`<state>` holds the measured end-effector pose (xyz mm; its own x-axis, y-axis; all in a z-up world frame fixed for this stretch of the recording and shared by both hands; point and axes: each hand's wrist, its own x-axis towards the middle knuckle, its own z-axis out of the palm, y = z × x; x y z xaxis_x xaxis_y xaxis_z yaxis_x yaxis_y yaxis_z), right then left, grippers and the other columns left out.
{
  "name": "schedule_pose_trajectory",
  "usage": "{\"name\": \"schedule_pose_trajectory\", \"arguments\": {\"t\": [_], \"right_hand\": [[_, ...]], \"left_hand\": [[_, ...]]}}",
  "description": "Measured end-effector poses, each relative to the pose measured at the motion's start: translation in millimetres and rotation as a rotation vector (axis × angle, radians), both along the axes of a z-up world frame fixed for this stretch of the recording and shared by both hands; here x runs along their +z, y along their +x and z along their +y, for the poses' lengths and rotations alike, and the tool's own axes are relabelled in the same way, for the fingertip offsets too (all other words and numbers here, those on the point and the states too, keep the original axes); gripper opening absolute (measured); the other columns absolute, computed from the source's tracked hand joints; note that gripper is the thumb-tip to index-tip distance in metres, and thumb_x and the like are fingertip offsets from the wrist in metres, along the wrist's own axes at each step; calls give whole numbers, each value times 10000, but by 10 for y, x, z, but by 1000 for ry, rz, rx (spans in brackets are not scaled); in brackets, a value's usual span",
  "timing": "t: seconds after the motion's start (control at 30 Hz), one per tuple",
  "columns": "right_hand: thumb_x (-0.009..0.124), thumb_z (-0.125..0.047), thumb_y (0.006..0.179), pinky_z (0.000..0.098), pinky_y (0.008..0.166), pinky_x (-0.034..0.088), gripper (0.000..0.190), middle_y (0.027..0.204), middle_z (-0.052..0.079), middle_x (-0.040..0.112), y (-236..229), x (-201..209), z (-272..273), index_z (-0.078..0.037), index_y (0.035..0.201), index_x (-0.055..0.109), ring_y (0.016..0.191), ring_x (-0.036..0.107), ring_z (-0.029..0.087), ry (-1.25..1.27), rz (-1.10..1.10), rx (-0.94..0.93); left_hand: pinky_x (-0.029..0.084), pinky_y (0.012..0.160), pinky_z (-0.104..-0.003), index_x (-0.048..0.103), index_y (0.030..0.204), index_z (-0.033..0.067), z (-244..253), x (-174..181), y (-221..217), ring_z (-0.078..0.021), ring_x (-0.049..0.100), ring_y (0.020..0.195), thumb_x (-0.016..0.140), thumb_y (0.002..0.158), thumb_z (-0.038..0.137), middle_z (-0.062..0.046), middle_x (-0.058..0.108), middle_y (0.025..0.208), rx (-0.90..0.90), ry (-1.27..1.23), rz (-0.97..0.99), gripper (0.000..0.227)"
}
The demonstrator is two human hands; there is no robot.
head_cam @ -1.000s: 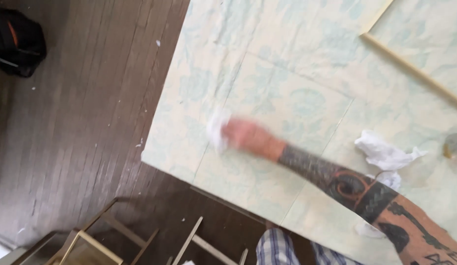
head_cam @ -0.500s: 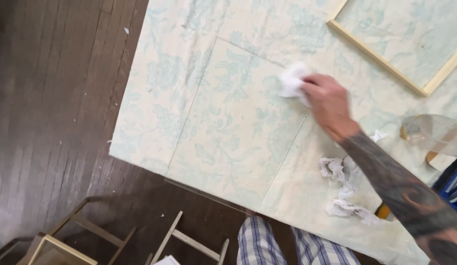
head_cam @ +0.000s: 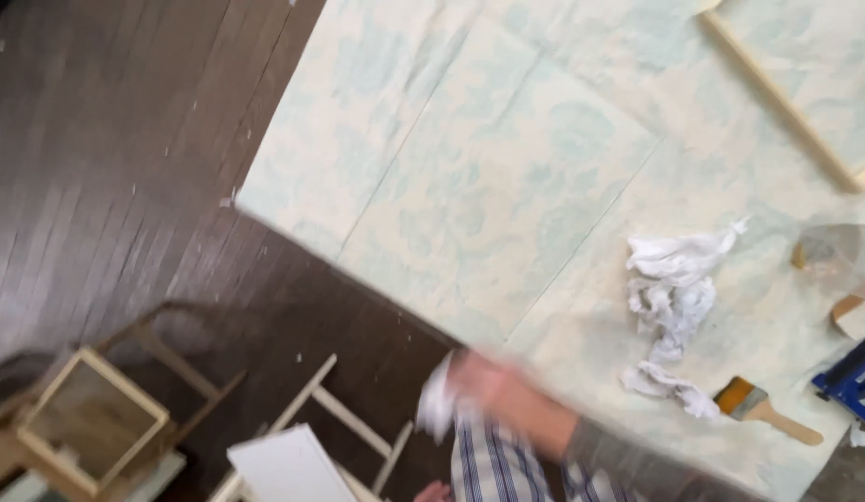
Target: Cleaning a glass pane using spray cleaner and paper towels on a workbench.
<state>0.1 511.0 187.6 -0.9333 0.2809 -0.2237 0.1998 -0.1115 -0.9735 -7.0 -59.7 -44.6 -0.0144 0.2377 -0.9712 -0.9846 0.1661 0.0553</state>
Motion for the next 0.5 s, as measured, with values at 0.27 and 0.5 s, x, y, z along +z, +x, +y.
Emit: {"name": "schedule_pose_trajectory", "arguments": {"t": [0.27,0.5], "right_hand": [[581,0,954,467,830,453,212,1037,157,651,48,-921,2619,-15,1079,751,950,602,349,1271,-308,-625],[657,-37,971,368,705,490,31,1030,97,600,-622,-235,-770,-25,999,665,908,497,238,787,253,401]], "left_hand": [[613,949,-319,798,1207,62,1154,1365,390,-258,831,1011,671,882,249,-165,868,1148,-430,-508,485,396],[599,1019,-438,665,1368,13,490,666,439,-389,793,1143,773,820,293,-278,783,1293,-334,-341,351,625]]}}
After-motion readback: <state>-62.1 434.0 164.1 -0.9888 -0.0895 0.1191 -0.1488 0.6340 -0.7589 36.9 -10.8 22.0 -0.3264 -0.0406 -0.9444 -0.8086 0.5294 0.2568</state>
